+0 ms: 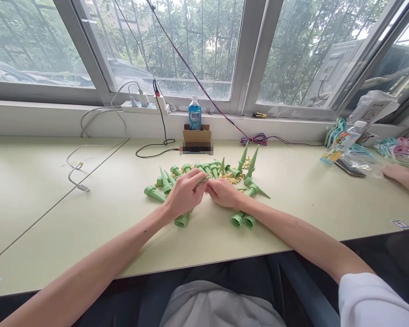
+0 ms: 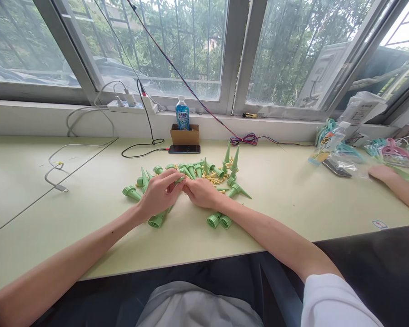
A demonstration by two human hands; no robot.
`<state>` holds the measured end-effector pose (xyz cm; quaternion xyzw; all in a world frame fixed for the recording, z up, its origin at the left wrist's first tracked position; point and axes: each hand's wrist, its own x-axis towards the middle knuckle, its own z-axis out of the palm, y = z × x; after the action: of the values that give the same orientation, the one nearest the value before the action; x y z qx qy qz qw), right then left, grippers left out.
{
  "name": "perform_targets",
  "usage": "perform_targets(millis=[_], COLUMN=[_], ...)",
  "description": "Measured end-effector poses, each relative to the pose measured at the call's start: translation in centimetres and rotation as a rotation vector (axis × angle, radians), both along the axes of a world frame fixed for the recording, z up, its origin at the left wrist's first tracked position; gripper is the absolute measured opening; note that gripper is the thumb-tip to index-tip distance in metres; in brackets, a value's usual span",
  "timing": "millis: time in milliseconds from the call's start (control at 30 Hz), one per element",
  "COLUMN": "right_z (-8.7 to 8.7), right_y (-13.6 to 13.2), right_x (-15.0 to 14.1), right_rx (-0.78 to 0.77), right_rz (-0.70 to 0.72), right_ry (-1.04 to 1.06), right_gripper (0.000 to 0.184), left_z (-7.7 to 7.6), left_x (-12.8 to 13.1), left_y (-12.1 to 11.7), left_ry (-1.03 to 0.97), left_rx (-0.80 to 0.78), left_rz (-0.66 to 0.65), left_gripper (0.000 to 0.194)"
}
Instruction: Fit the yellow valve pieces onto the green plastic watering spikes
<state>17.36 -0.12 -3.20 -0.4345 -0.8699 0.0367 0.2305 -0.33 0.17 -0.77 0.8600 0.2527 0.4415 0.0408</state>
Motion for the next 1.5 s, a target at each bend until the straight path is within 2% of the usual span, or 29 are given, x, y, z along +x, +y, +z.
perform_targets(millis=[200, 500, 633, 967, 1233, 1500], right_z=[-0.1, -0.1, -0.1, -0.1, 0.1, 0.2], right_y=[0.1, 0.3, 0.4, 0.5, 0.4, 0.3], right_x=[0.0, -0.2, -0.2, -0.4, -0.5, -0.5], right_rx=[-0.005, 0.006, 0.002, 0.032, 0.035, 0.032], right_rz=[0.007, 0.041, 0.066, -0.079, -0.132, -0.099], right_ry=[0.061, 0.302, 0.294, 0.205, 0.13, 0.266], right_gripper=[0.03, 0.021, 0.025, 0.034, 0.039, 0.031], left_z=[0.0, 0.2, 0.1, 0.5, 0.5, 0.7], left_x=[0.1, 0.3, 0.2, -0.2, -0.3, -0.3], left_y=[0.0, -0.2, 0.0, 0.6, 0.7, 0.9], left_ry=[0.001, -0.061, -0.054, 0.01, -0.003, -0.064], left_rx=[-0.01, -0.106, -0.118, -0.209, -0.314, -0.384], left_rz=[0.009, 0.095, 0.119, 0.209, 0.153, 0.115], left_gripper=[0.011, 0.015, 0.016, 0.013, 0.025, 0.027])
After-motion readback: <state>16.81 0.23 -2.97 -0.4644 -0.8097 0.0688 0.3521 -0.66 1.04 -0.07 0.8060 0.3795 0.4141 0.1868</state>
